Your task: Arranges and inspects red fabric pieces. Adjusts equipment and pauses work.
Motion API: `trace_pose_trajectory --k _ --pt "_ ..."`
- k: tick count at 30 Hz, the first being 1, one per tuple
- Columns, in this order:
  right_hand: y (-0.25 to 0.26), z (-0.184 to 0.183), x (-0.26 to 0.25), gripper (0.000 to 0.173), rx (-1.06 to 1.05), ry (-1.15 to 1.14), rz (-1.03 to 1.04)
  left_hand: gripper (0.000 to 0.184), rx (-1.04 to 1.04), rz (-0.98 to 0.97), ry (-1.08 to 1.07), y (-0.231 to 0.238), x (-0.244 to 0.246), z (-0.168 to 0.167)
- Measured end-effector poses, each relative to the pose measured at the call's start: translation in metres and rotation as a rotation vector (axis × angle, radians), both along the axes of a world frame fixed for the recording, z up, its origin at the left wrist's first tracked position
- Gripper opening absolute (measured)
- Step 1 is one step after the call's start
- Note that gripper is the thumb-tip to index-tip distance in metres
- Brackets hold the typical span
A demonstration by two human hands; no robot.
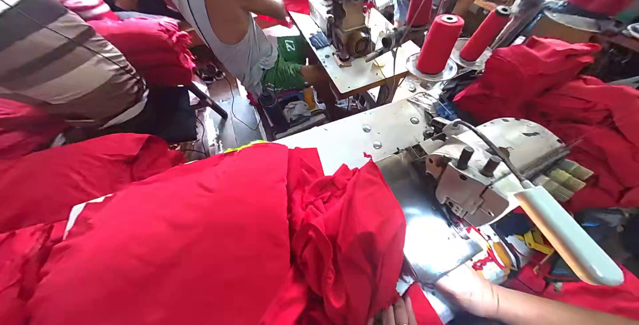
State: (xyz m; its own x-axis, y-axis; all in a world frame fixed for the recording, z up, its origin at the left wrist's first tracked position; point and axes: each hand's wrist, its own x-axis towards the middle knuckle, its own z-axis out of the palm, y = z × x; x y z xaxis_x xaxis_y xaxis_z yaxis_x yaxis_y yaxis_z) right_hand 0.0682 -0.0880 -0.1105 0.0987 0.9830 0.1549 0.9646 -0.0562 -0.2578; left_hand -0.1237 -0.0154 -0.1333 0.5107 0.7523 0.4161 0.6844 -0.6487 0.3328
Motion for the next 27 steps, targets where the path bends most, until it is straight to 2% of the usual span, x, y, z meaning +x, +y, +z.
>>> trace_pose_trajectory --k 4,5,7,9,11,12,14,17,20,22,24,27 --pt "-0.002 0.001 0.005 0.013 0.052 -0.049 0.049 0.031 -0.257 -0.140 0.104 0.015 0.001 0.030" --pt "-0.001 0.011 0.001 0.012 0.000 -0.020 0.032 0.029 -0.413 -0.190 0.125 0.022 -0.001 0.044" --pt "0.006 0.042 -0.009 0.021 -0.203 0.090 0.013 0.031 -0.855 -0.313 0.258 0.045 -0.005 0.079" --pt "0.014 0.070 -0.011 0.024 -0.351 0.177 0.027 0.039 -1.116 -0.463 0.411 0.066 -0.008 0.107" --pt "0.021 0.106 -0.008 0.028 -0.587 0.304 0.030 0.043 -1.135 -0.672 0.567 0.085 -0.012 0.137" --pt "0.025 0.127 -0.004 0.029 -0.700 0.333 0.028 0.040 -1.095 -0.768 0.568 0.097 -0.015 0.152" --pt "0.027 0.171 0.005 0.031 -0.924 0.313 -0.005 0.034 -1.013 -0.893 0.403 0.128 -0.018 0.173" --pt "0.006 0.245 0.015 0.021 -1.135 0.278 -0.191 0.033 -0.935 -0.894 0.235 0.202 -0.012 0.196" --pt "0.003 0.330 0.020 0.016 -1.303 0.237 -0.310 0.034 -0.905 -0.785 0.162 0.291 0.009 0.203" --pt "0.019 0.389 0.014 0.015 -1.189 0.242 -0.266 0.033 -0.905 -0.692 0.106 0.344 0.030 0.202" --pt "0.045 0.429 0.004 0.019 -0.893 0.188 -0.189 0.033 -0.919 -0.629 0.019 0.388 0.058 0.197" --pt "0.107 0.433 0.014 0.014 -0.465 -0.065 -0.046 0.029 -1.025 -0.523 -0.271 0.428 0.099 0.161"
